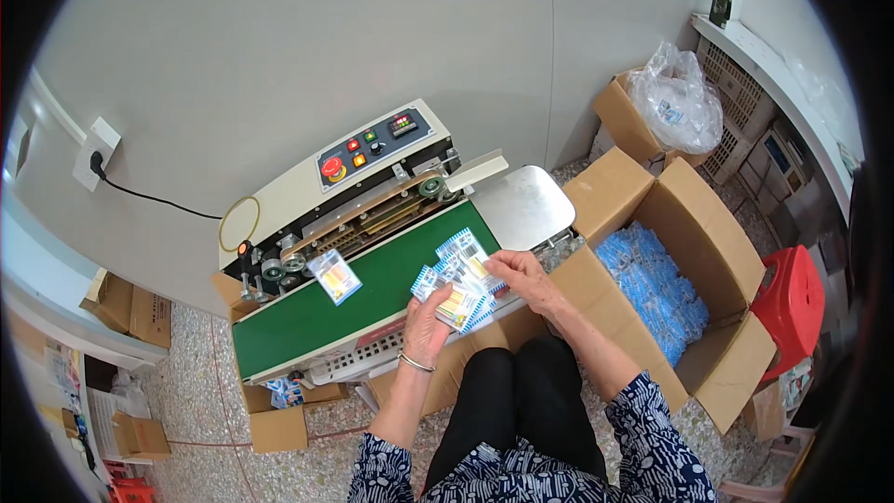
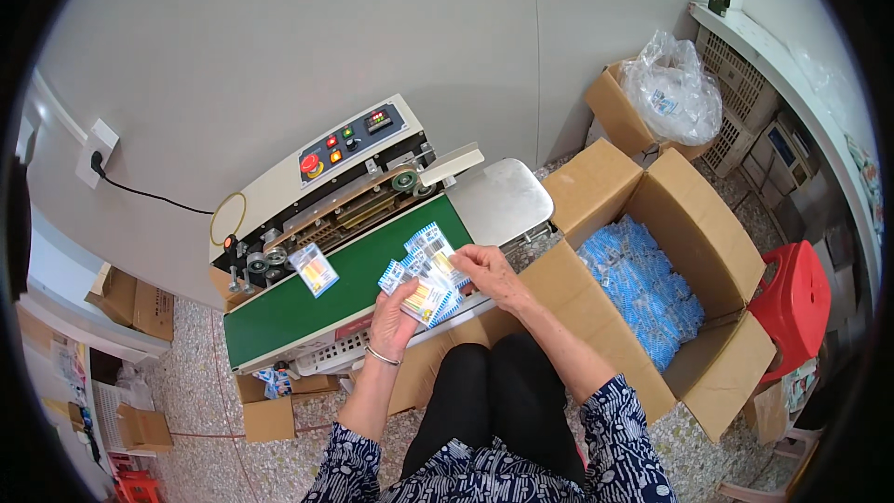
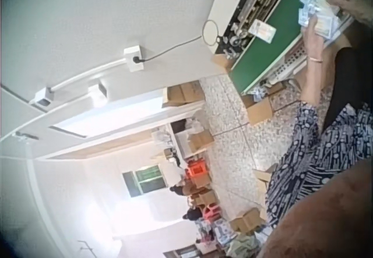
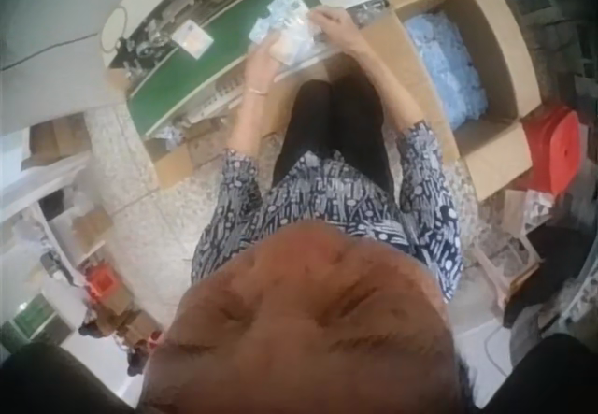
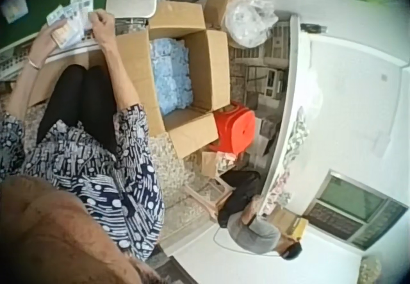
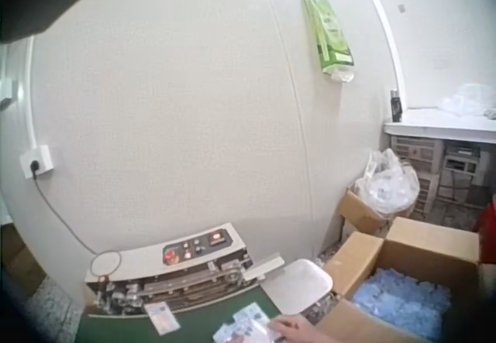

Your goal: Packaging small items into plastic bags and sealing them with a machine.

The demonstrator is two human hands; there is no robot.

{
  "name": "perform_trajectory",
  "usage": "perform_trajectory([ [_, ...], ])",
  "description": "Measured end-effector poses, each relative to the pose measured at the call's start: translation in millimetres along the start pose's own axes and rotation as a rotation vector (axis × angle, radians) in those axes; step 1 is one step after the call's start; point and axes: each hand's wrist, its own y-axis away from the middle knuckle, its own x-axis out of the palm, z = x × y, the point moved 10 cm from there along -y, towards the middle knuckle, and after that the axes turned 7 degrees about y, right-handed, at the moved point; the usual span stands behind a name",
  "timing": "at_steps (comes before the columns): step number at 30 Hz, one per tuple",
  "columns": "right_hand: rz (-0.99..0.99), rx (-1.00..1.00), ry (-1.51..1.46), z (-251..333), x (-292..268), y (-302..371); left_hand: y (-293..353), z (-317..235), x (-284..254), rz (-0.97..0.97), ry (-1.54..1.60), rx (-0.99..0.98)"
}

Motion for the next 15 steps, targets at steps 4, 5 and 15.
perform_trajectory([
  [4, 0.062, 0.026, -0.012, 5, 11, -3, -5, -2, -2, 0.012, -0.012, 0.013],
  [5, 0.064, 0.030, -0.037, 4, 11, -5, -6, -2, 0, 0.015, -0.010, 0.013],
  [15, -0.167, 0.070, -0.141, 6, -31, -49, 5, -20, -25, -0.036, 0.036, 0.051],
])
